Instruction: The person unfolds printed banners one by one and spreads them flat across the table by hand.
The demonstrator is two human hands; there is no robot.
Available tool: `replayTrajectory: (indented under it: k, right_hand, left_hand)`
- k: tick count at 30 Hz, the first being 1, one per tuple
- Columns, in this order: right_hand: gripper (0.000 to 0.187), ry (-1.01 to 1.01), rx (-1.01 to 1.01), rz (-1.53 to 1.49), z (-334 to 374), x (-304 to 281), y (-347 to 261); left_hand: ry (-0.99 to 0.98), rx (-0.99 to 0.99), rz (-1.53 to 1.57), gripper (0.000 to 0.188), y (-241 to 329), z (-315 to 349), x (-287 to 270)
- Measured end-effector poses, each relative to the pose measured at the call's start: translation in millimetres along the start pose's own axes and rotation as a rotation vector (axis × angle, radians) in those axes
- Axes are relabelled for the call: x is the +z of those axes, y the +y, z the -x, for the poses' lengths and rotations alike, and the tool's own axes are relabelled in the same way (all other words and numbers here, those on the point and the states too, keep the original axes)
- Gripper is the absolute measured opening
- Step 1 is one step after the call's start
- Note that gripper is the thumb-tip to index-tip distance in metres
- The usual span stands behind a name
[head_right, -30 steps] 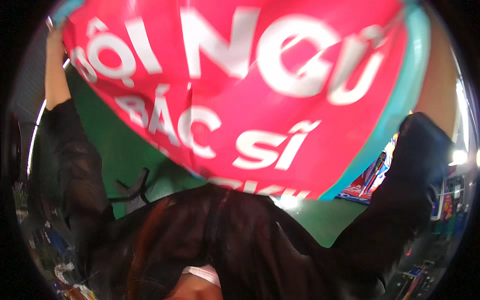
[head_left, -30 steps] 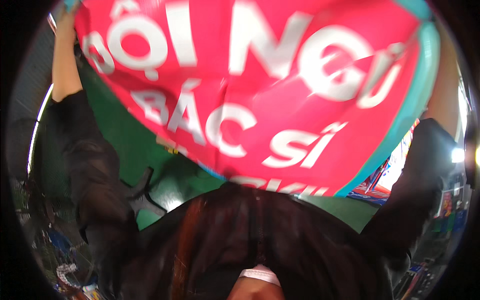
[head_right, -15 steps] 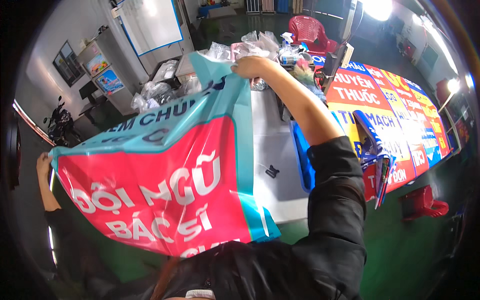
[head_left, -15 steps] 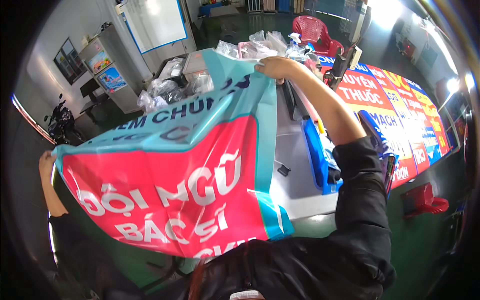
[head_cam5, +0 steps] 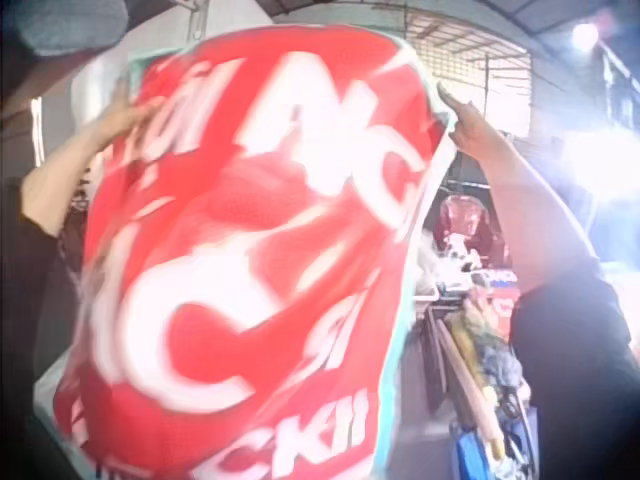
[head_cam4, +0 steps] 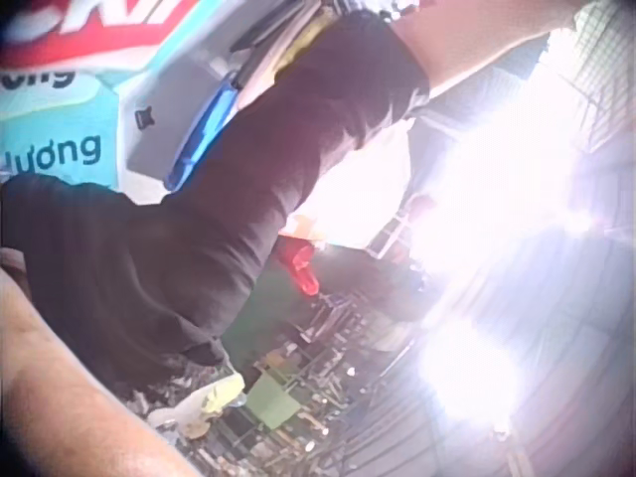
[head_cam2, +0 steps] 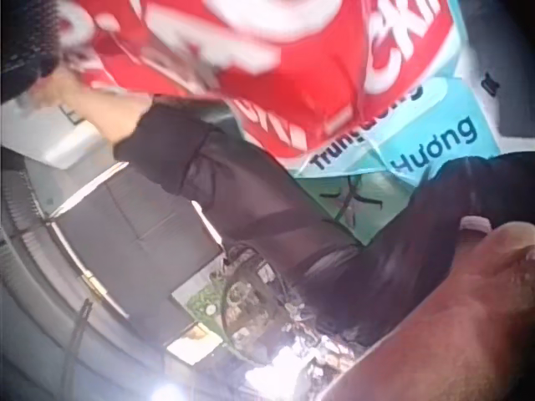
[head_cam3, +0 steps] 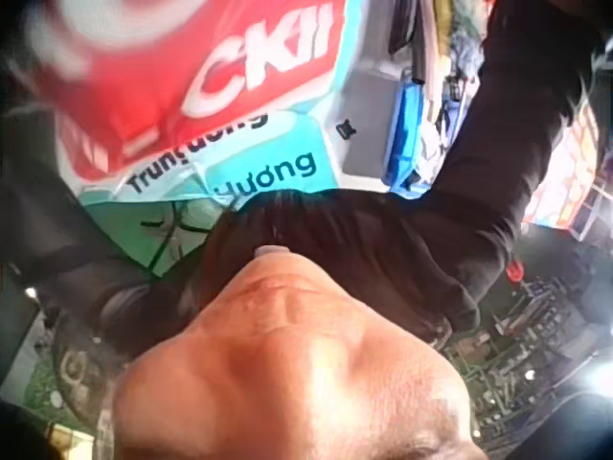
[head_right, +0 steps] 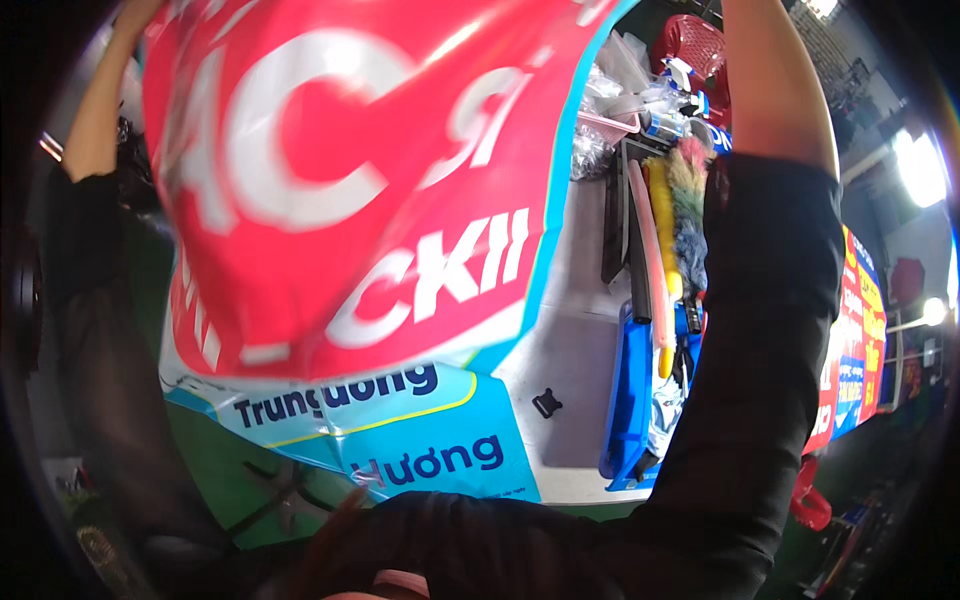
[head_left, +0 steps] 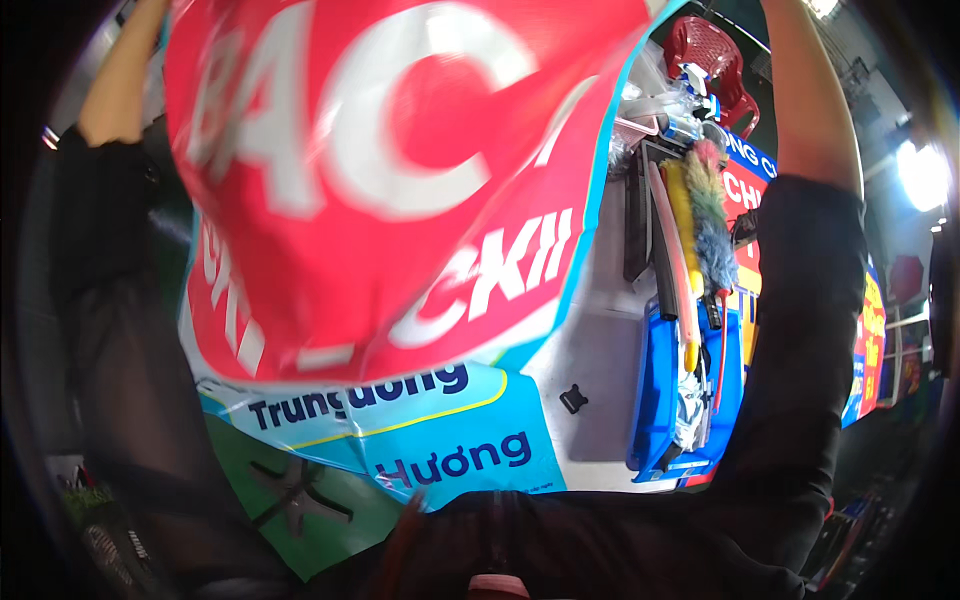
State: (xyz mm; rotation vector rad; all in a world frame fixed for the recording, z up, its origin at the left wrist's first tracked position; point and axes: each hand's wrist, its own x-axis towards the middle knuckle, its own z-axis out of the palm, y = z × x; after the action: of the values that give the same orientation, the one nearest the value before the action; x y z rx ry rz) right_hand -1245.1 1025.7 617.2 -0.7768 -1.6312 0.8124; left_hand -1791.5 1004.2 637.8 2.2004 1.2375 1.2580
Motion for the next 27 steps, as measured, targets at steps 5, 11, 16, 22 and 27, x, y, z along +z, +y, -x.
replayTrajectory:
  k: [5,11,16,22,27]
  right_hand:
    - [0.034,0.234,-0.198,-0.049,65.1,47.7,99.8]
    - [0.045,0.556,0.0,0.058,265.4,165.6,205.7]
    - [0.044,0.719,0.861,0.411,529.0,278.0,226.3]
    - [0.065,0.55,1.087,0.525,521.5,336.2,248.3]
    - [0.078,0.497,1.484,0.118,493.5,304.8,260.5]
  left_hand:
    - [0.176,0.112,-0.616,0.061,-68.9,-10.3,56.4]
    - [0.297,0.161,-0.63,0.052,-119.3,129.0,82.2]
    - [0.473,-0.047,-0.175,0.033,-92.9,296.5,36.1]
    - [0.474,-0.333,-0.469,0.029,-160.7,435.2,-26.1]
    - [0.339,-0.514,-0.603,0.026,-162.7,484.9,-22.6]
